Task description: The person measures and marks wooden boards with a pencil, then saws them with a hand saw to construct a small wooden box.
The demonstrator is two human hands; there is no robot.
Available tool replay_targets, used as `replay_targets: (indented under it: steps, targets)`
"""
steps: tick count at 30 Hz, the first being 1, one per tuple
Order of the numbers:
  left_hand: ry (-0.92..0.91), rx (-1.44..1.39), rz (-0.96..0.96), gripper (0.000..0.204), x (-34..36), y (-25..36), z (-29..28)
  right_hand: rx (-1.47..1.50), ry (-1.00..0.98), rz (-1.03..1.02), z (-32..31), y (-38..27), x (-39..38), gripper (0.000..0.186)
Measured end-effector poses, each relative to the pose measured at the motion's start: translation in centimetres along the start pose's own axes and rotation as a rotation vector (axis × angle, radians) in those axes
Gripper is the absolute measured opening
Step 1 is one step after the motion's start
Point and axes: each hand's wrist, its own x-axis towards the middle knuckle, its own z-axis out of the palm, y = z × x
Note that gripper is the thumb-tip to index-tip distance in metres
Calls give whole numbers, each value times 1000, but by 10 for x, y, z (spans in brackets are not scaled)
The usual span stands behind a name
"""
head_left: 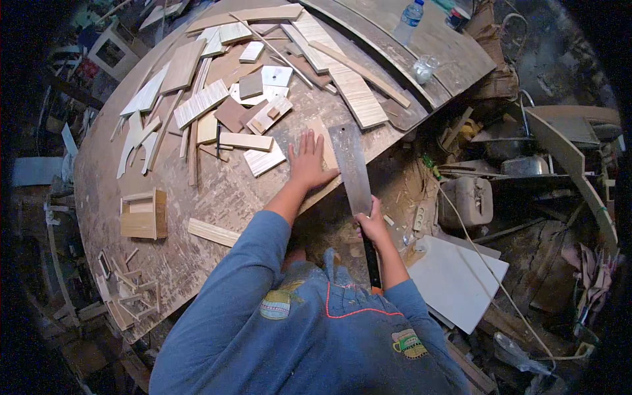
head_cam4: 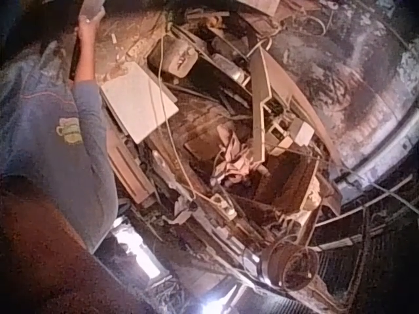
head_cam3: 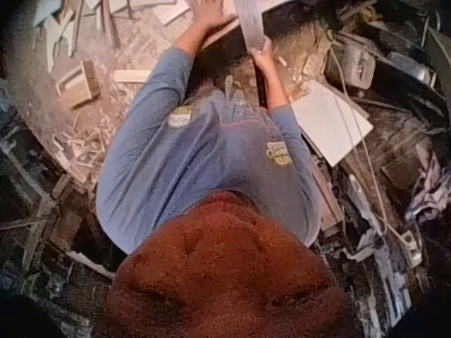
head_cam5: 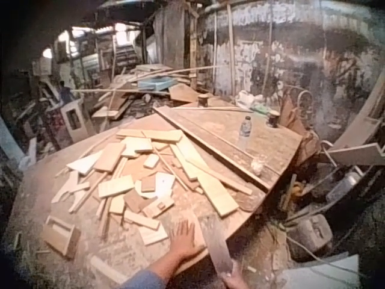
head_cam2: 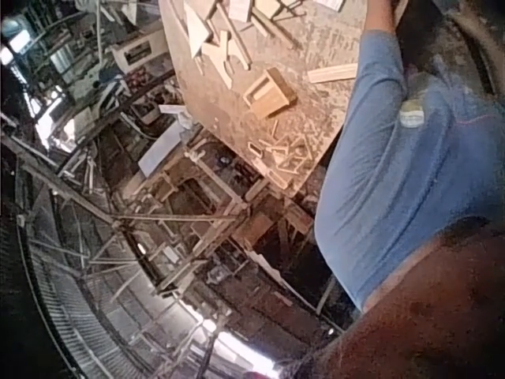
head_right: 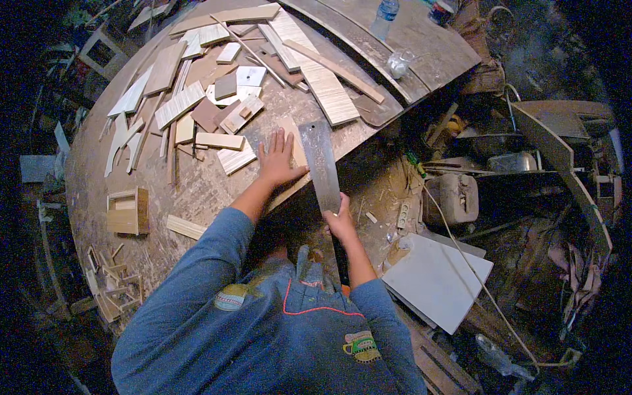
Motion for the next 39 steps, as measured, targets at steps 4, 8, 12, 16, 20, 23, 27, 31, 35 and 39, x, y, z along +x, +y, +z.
replay_targets:
  steps: [4,8,12,16,20,23,27,31,35,39]
  targets:
    - [16,-25,16,107,3,1,6,11,12,-4,-2,-3,-6,75]
    - [33,-112,6,106,8,-1,11,66,9,-40,1,-5,-11,74]
    - [-4,-69,-12,104,2,10,-3,56,31,-42,3,-9,-16,78]
    - [-16,-64,-7,105,4,14,-2,-194,195,-483,-3,42,-31,80]
    - [-14,-56,-14,107,1,7,-2,-472,383,-635,-3,35,-66,70]
    - [-31,-57,2,109,4,1,0,-488,318,-485,-14,34,-68,61]
    - [-67,-47,11,110,6,4,-4,-204,62,-434,-34,35,-64,45]
    - [-71,-45,7,110,4,3,-4,-198,14,-293,-28,20,-60,27]
    - [-44,-34,10,109,6,3,0,-472,202,-524,-14,16,-56,26]
    - [-44,-46,-1,108,4,7,2,-534,255,-413,-8,21,-52,28]
